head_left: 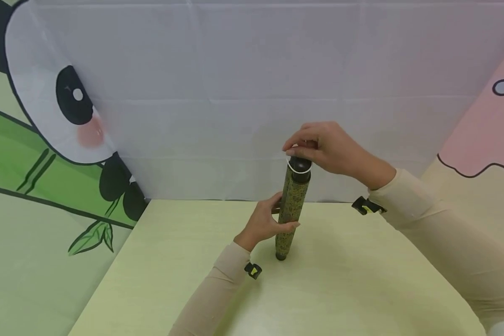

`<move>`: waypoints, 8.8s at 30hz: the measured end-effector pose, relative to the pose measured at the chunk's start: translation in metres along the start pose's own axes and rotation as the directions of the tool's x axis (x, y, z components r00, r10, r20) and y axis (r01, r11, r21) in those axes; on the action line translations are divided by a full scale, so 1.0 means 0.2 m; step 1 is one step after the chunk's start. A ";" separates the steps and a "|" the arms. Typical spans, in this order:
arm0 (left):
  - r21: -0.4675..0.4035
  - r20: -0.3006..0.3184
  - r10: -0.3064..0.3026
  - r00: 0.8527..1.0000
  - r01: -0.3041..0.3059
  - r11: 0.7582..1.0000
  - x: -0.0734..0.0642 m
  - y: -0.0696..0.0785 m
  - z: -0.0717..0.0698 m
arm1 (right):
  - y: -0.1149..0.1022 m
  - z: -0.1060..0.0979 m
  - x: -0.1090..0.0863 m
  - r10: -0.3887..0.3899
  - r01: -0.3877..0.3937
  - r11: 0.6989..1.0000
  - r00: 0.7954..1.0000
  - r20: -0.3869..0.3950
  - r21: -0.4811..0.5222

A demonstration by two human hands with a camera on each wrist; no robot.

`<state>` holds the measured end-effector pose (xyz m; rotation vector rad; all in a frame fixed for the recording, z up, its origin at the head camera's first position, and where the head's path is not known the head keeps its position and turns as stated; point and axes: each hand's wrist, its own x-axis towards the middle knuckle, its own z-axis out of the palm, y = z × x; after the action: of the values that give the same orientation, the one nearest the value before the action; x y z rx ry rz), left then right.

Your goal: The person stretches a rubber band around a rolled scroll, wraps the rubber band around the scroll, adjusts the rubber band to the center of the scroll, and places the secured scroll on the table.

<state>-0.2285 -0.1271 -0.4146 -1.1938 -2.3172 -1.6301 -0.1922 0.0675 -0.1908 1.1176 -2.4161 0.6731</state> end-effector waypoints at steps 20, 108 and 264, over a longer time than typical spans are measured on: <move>0.006 0.002 0.013 1.000 -0.013 1.000 0.01 -0.03 0.00 | 0.08 -0.04 0.05 0.302 -0.328 0.935 0.936 0.182 0.134; 0.152 -0.134 0.057 0.989 -0.036 0.988 0.01 0.09 0.09 | -0.07 0.09 -0.30 0.469 -0.849 0.257 0.527 0.709 0.462; 0.245 -0.137 0.072 0.988 -0.036 0.969 -0.11 0.06 0.21 | -0.29 0.67 -0.52 0.768 0.733 0.292 0.203 -0.608 0.615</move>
<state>-0.1909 -0.1031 -0.4323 -1.0400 -2.2897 -1.3216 -0.1037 0.0200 -0.3395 0.3763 -0.4297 2.2456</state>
